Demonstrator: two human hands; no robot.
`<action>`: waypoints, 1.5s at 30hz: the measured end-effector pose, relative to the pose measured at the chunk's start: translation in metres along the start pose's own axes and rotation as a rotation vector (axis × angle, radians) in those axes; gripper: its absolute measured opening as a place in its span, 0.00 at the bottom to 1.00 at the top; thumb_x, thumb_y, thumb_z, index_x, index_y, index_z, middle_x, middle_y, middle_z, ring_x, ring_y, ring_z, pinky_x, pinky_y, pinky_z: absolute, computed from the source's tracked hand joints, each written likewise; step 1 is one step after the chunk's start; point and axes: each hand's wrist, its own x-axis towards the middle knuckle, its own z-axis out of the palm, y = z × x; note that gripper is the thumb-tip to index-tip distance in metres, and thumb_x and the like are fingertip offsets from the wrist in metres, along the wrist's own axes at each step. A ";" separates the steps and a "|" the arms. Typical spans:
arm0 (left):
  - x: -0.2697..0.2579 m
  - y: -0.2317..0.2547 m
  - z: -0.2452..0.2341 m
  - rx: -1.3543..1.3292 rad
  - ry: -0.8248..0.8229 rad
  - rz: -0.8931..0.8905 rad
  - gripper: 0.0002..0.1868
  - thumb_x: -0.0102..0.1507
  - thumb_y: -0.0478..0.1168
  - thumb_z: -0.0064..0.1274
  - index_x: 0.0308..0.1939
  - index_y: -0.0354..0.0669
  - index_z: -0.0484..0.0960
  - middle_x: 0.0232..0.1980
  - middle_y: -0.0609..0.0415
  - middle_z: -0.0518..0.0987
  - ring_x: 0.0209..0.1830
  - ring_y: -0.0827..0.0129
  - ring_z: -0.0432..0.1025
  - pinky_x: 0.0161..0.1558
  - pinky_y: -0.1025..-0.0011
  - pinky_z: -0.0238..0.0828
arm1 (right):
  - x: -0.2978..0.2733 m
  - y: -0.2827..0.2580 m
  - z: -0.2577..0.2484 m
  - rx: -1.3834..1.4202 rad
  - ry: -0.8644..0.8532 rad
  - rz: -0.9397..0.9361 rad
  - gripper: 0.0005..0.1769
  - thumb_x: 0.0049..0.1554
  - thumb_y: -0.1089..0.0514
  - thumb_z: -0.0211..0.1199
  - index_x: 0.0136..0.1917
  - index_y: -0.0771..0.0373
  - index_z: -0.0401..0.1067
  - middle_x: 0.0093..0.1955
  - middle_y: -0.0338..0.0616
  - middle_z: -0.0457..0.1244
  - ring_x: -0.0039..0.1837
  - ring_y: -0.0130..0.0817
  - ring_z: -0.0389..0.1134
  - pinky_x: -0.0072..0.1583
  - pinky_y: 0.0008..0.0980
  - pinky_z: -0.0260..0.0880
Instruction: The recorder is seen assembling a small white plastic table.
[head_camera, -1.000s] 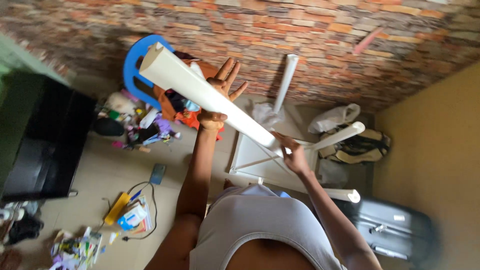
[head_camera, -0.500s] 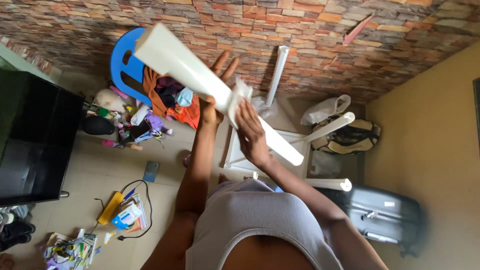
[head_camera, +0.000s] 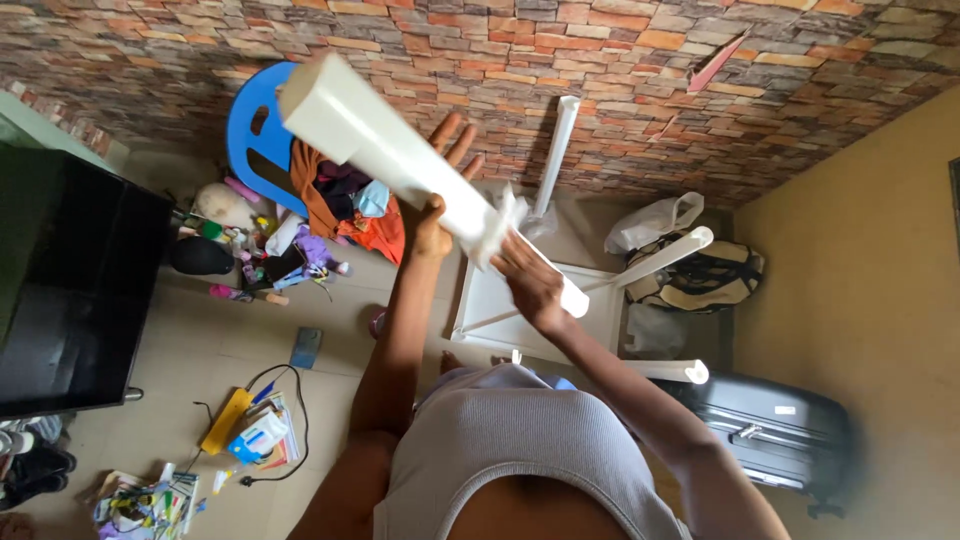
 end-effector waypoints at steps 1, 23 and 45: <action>-0.002 0.001 -0.007 0.001 -0.003 0.002 0.64 0.53 0.62 0.74 0.81 0.49 0.48 0.84 0.42 0.53 0.86 0.42 0.49 0.79 0.46 0.57 | -0.005 0.000 -0.002 0.000 0.003 -0.003 0.18 0.59 0.71 0.71 0.62 0.66 0.75 0.71 0.55 0.64 0.74 0.53 0.66 0.73 0.45 0.70; -0.013 0.006 -0.010 -0.023 -0.129 -0.005 0.64 0.54 0.67 0.69 0.80 0.34 0.53 0.83 0.43 0.57 0.85 0.44 0.53 0.84 0.46 0.53 | -0.080 0.029 -0.013 0.012 -0.189 0.372 0.43 0.56 0.56 0.71 0.77 0.73 0.56 0.62 0.64 0.61 0.61 0.58 0.63 0.63 0.50 0.65; 0.067 0.037 -0.012 -0.171 -0.018 -0.001 0.50 0.56 0.84 0.41 0.53 0.40 0.70 0.44 0.53 0.69 0.45 0.63 0.67 0.57 0.53 0.72 | -0.048 0.098 -0.040 0.703 -0.606 0.918 0.33 0.58 0.50 0.65 0.72 0.59 0.60 0.58 0.41 0.70 0.56 0.28 0.72 0.60 0.31 0.73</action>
